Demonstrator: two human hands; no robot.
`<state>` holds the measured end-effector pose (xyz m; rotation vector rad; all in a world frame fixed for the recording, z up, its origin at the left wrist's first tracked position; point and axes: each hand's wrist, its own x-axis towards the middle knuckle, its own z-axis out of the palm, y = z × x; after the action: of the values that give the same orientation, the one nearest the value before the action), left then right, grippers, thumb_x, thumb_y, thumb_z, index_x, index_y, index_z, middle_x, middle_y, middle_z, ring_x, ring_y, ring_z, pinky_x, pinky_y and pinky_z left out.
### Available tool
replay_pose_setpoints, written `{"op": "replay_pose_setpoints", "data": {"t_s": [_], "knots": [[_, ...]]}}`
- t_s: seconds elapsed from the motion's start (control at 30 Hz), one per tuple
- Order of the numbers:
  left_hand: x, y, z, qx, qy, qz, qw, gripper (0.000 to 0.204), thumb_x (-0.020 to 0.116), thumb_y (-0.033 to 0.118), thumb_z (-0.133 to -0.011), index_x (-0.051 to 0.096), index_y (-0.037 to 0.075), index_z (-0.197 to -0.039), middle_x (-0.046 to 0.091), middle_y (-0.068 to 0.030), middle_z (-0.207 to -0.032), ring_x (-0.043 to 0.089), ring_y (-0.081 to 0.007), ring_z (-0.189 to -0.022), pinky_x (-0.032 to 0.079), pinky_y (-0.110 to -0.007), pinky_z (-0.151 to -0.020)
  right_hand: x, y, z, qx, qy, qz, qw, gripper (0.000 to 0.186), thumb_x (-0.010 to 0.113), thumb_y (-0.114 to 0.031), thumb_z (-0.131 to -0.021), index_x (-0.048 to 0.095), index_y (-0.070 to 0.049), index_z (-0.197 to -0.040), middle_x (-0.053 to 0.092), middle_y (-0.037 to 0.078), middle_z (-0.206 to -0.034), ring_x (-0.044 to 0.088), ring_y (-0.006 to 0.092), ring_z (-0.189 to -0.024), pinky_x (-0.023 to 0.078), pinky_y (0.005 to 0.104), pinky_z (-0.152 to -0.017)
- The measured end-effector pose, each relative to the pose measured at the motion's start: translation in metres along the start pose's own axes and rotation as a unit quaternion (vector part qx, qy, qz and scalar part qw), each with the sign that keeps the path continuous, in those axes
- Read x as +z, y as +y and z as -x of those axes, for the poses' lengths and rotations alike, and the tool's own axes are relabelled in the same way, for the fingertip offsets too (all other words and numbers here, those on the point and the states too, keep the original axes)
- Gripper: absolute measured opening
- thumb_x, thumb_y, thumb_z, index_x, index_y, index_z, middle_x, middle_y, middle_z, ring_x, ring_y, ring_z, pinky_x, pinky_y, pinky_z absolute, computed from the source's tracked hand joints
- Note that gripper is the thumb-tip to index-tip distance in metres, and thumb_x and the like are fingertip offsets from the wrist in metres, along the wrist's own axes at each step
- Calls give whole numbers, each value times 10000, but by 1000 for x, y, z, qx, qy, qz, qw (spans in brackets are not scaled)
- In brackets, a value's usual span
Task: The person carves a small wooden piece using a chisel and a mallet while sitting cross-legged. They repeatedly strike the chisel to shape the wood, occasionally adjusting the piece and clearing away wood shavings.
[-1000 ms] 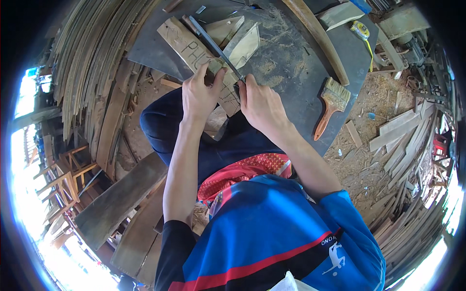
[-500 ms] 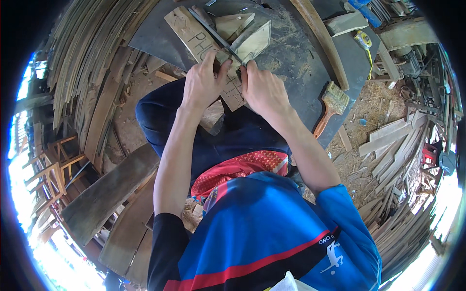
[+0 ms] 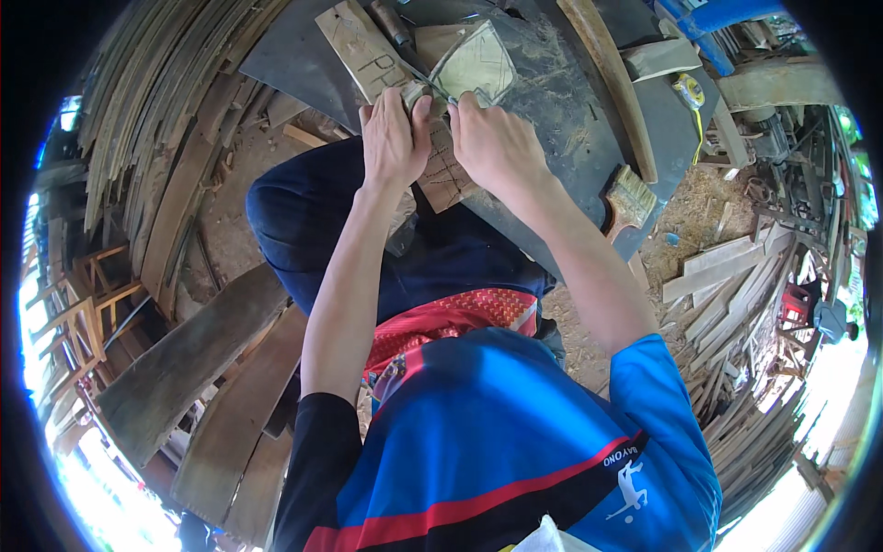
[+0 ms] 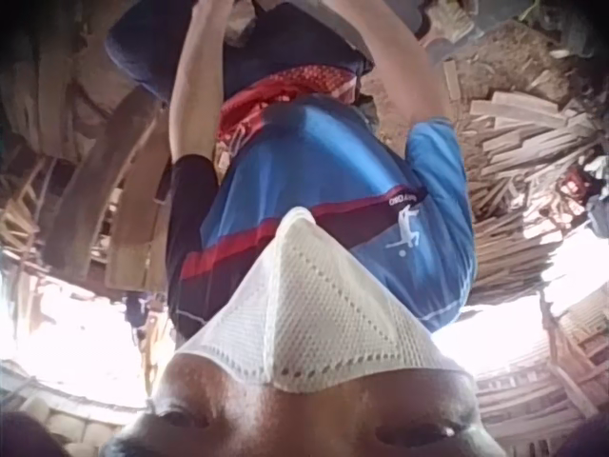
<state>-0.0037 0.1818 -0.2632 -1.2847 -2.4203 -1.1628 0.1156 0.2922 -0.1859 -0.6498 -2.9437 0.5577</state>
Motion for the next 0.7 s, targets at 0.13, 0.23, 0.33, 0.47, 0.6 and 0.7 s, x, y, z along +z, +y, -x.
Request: {"op": "replay_pose_setpoints", "data": {"t_s": [0.13,0.23,0.33,0.47,0.6,0.7], "knots": [[2,-1,2,-12,6,-5,1000,223,591,206,-1020,480,18,-971,591,-192,-842,583,-399,-868,374,-462,-802,-7,1,-6,-7,-26,16,1000,337,455,-283,-1076,576,10,-962,697,218,-691,733,388,-671,599,484,-599],[6,6,2,-15,22,-20,999,213,574,214,-1032,487,24,-987,583,-184,-855,577,-387,-882,367,-462,-810,-5,5,-4,-5,-24,29,999,333,454,-289,-1077,573,5,-977,697,221,-695,733,395,-677,599,491,-601],[7,8,4,-24,24,-22,999,217,570,228,-1032,492,29,-994,575,-175,-876,573,-373,-919,366,-465,-831,-6,6,0,-4,-21,41,999,330,454,-294,-1078,566,2,-984,694,218,-686,729,402,-671,597,503,-601],[7,9,4,-34,21,-15,999,216,560,237,-1035,503,30,-1012,579,-166,-902,570,-372,-942,367,-469,-856,-5,7,3,-3,-19,51,999,329,457,-297,-1078,552,-2,-969,681,210,-649,720,408,-643,592,512,-584],[7,11,4,-23,43,-6,999,255,567,266,-1021,503,27,-960,557,-153,-900,548,-355,-927,355,-470,-847,7,7,8,3,6,28,1000,320,456,-303,-1082,533,-21,-952,645,227,-608,688,445,-618,560,546,-553],[10,11,2,-32,41,-10,999,256,564,272,-1022,507,28,-968,558,-147,-910,545,-352,-926,353,-469,-848,8,13,8,3,6,7,1000,303,465,-288,-1078,529,-20,-951,652,207,-602,700,413,-601,574,520,-541]]}}
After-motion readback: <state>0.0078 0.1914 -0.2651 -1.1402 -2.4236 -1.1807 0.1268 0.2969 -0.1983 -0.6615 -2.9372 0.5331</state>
